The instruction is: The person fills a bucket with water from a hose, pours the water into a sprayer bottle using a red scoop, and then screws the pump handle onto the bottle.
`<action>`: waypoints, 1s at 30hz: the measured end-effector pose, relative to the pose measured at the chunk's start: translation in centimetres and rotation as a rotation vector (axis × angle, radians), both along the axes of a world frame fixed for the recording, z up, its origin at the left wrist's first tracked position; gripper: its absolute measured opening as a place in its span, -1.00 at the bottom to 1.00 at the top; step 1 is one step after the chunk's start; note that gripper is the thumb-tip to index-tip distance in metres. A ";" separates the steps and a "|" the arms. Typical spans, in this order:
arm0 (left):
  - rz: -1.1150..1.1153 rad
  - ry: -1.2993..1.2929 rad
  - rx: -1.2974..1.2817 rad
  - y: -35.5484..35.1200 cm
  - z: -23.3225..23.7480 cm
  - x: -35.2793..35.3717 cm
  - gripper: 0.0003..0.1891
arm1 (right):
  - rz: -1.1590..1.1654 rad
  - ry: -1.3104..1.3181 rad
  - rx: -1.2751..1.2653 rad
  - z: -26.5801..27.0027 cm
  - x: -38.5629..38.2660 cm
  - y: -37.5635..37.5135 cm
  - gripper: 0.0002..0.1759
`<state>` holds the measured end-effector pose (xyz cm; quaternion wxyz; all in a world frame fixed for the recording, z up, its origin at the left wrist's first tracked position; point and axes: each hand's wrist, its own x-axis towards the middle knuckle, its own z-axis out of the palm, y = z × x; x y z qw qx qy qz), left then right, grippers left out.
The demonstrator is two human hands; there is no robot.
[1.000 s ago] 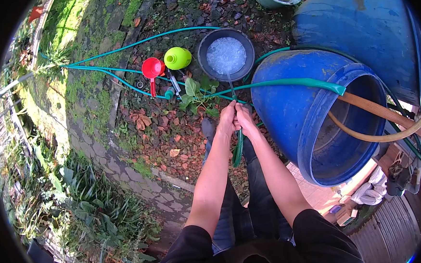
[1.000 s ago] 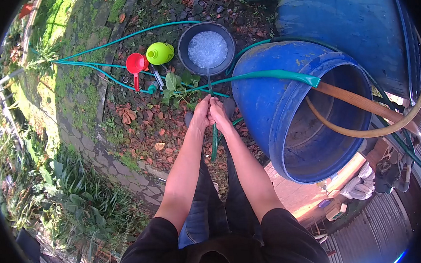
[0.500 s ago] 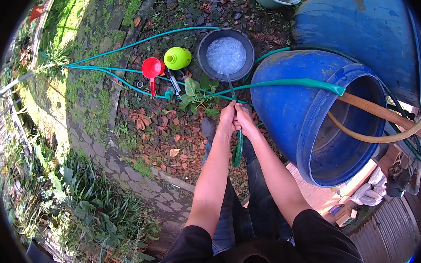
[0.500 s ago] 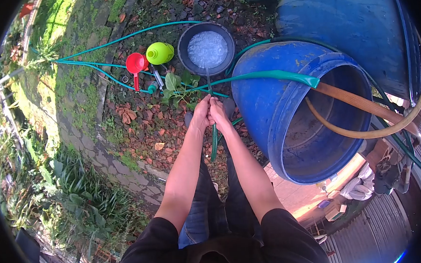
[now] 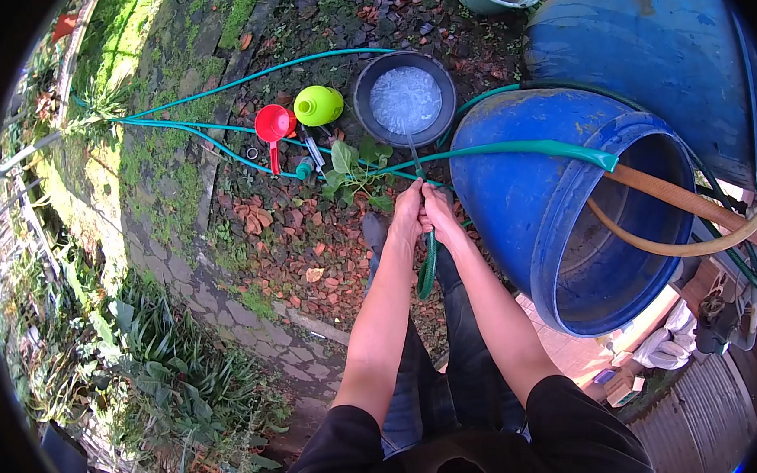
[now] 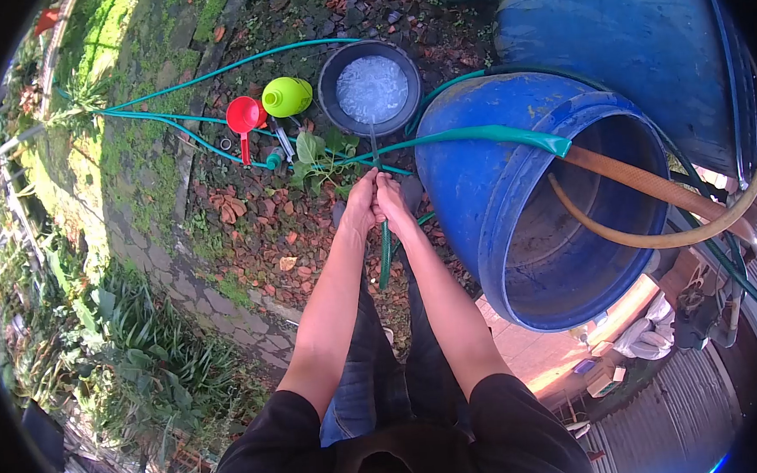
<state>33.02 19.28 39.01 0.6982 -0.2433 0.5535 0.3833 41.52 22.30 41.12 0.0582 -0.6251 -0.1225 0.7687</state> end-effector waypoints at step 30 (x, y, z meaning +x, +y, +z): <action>0.006 -0.005 0.001 -0.2 -0.9 0.0 -0.62 | 0.015 0.016 -0.019 0.1 0.1 0.3 -0.58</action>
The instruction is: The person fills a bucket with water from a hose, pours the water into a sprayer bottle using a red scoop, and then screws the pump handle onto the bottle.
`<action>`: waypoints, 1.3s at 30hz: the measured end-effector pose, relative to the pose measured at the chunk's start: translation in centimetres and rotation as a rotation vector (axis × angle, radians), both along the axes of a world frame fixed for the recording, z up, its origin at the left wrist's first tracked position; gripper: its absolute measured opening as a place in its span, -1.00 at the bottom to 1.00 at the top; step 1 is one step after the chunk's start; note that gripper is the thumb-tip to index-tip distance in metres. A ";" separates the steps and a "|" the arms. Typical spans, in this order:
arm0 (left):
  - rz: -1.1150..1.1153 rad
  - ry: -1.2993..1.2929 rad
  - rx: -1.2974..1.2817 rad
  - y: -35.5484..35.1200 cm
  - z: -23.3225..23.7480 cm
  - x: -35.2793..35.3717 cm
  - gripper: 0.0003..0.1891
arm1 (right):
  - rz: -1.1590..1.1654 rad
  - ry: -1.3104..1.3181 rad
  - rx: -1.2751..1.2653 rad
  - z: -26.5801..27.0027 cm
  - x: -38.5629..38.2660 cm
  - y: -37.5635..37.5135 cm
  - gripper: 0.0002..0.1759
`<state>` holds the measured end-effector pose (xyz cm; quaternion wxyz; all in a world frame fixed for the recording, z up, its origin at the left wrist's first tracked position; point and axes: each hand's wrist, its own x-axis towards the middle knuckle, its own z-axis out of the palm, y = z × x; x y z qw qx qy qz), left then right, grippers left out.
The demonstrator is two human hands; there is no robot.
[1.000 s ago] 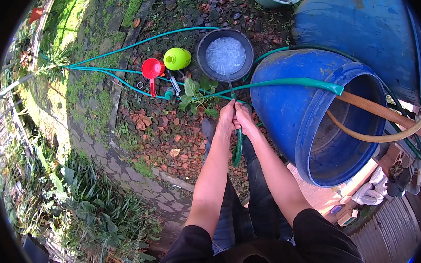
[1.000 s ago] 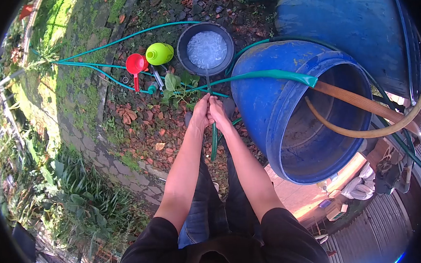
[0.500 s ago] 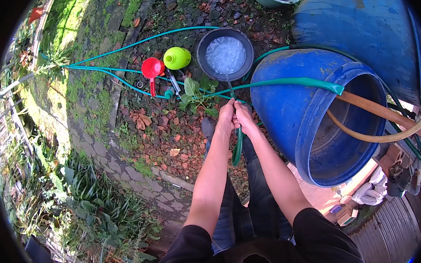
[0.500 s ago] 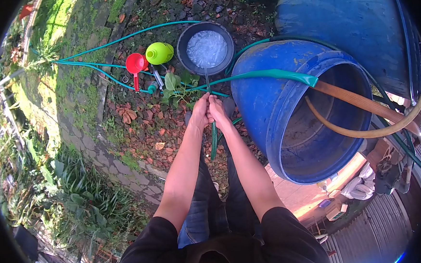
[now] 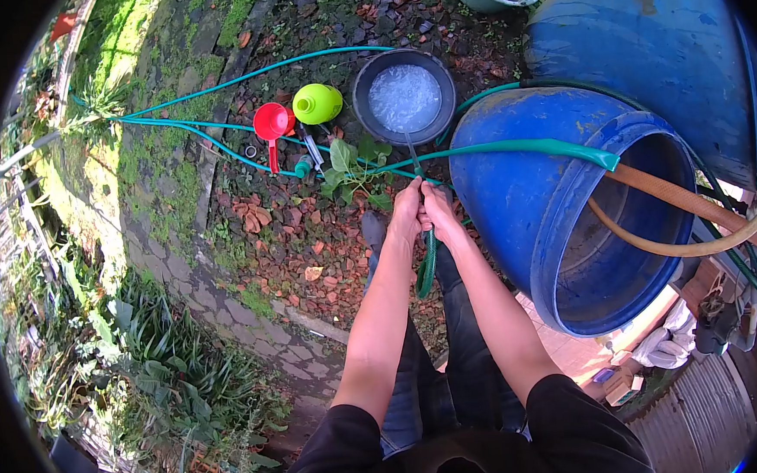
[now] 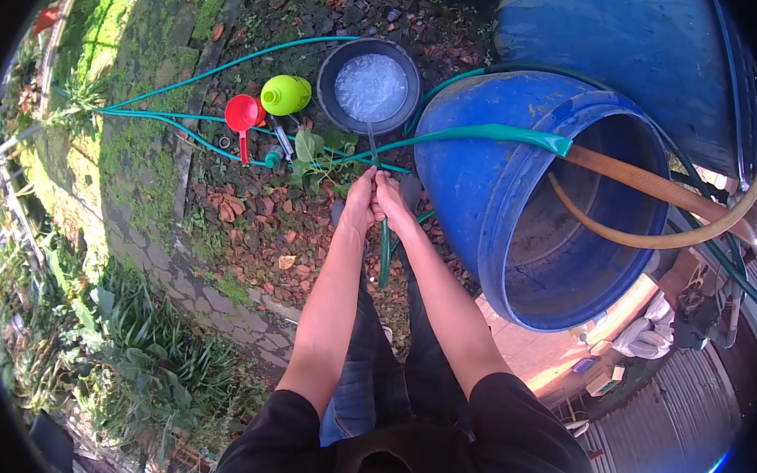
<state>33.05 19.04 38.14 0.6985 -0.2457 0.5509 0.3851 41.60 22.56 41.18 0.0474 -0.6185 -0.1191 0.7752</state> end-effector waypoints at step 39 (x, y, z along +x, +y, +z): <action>-0.047 0.014 -0.036 0.4 0.2 0.4 -0.61 | -0.027 0.015 -0.039 -0.1 0.4 0.1 -0.65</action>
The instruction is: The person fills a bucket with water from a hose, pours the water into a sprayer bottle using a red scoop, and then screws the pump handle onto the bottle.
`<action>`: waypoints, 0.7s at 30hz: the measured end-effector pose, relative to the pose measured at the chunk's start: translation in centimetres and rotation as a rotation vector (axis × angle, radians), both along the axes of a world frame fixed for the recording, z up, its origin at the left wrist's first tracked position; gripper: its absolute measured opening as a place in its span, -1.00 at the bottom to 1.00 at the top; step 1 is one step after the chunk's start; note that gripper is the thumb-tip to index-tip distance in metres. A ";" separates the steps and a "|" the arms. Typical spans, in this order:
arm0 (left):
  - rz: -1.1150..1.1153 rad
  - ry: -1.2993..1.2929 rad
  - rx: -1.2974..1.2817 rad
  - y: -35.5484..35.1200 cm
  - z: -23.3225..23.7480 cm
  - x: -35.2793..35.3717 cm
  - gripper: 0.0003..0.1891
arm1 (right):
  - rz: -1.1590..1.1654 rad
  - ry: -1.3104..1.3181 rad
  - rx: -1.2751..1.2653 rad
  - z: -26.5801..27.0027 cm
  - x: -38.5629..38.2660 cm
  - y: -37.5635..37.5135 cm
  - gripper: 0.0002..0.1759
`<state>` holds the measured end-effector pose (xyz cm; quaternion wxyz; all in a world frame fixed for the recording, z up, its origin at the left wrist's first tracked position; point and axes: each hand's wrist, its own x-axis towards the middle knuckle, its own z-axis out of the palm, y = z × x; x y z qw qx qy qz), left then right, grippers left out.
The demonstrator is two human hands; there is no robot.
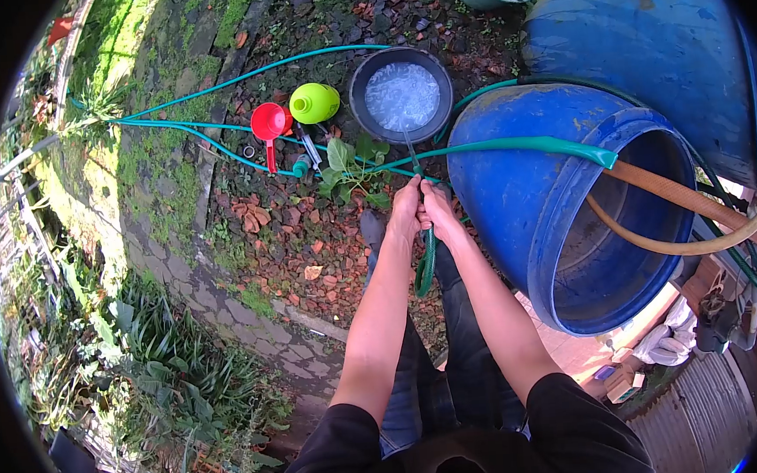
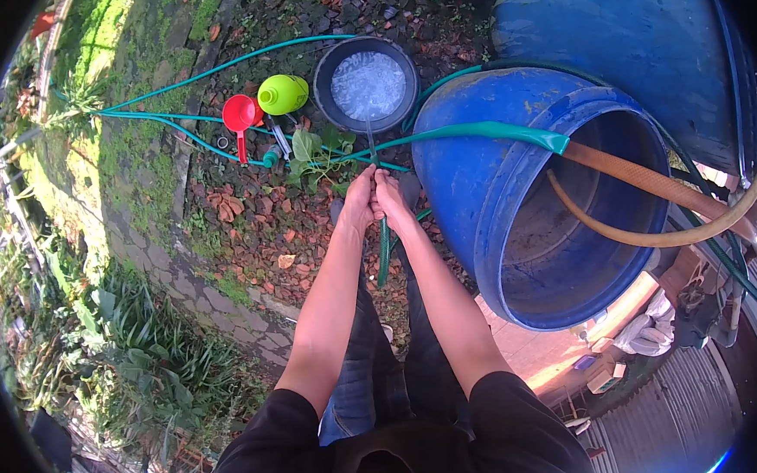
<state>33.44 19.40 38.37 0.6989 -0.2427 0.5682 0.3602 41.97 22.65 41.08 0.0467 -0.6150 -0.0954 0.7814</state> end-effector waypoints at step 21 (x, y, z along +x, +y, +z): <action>0.028 0.013 -0.006 -0.5 0.0 -0.2 -0.60 | -0.004 -0.032 0.053 0.4 -0.3 -0.5 -0.63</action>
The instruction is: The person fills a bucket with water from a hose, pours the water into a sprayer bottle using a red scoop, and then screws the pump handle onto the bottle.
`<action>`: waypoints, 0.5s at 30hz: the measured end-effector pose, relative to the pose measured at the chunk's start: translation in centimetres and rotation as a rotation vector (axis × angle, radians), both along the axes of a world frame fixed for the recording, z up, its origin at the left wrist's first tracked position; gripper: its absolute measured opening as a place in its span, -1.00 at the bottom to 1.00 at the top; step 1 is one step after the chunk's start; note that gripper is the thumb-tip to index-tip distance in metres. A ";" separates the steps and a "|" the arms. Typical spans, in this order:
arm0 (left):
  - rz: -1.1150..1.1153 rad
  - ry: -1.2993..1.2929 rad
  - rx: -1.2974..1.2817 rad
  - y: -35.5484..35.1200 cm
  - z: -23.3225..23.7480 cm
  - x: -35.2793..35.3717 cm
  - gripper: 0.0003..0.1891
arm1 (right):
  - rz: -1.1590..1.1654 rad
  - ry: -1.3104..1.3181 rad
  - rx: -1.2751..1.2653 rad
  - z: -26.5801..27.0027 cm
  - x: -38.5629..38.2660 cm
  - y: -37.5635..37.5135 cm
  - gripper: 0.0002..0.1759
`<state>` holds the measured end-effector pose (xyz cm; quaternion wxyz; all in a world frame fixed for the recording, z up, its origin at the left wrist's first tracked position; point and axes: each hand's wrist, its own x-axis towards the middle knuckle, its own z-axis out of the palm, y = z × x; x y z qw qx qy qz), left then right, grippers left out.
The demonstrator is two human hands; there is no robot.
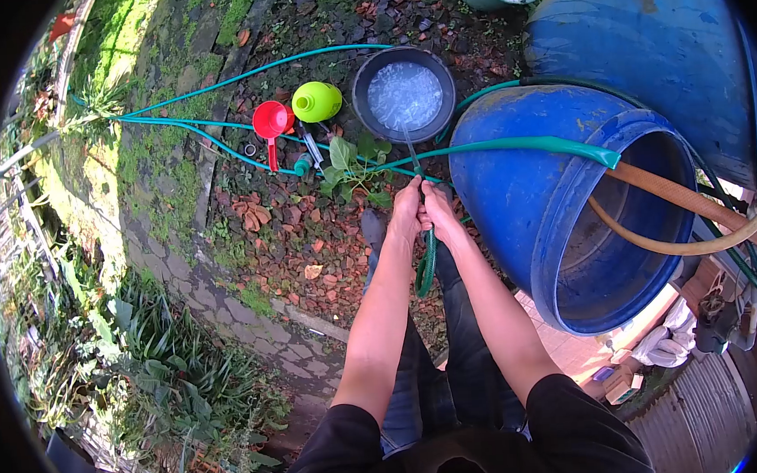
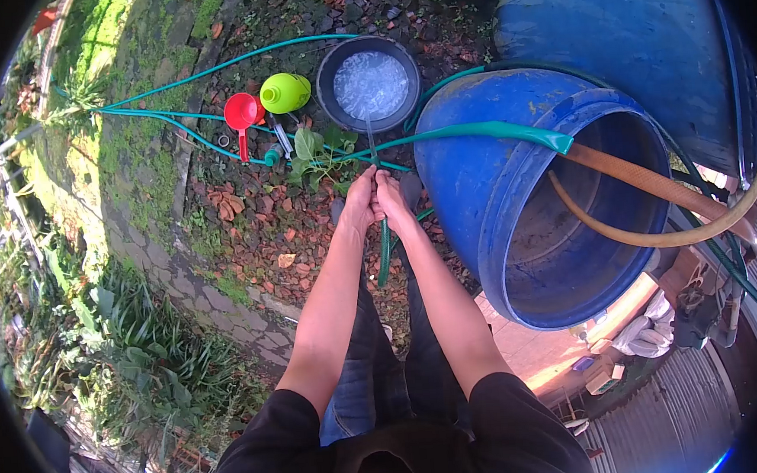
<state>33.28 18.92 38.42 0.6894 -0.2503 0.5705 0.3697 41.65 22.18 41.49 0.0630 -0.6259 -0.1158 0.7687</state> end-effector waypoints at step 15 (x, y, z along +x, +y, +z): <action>-0.014 -0.021 0.007 -0.3 0.4 -0.5 -0.61 | -0.009 0.031 -0.017 -0.3 0.0 -0.4 -0.60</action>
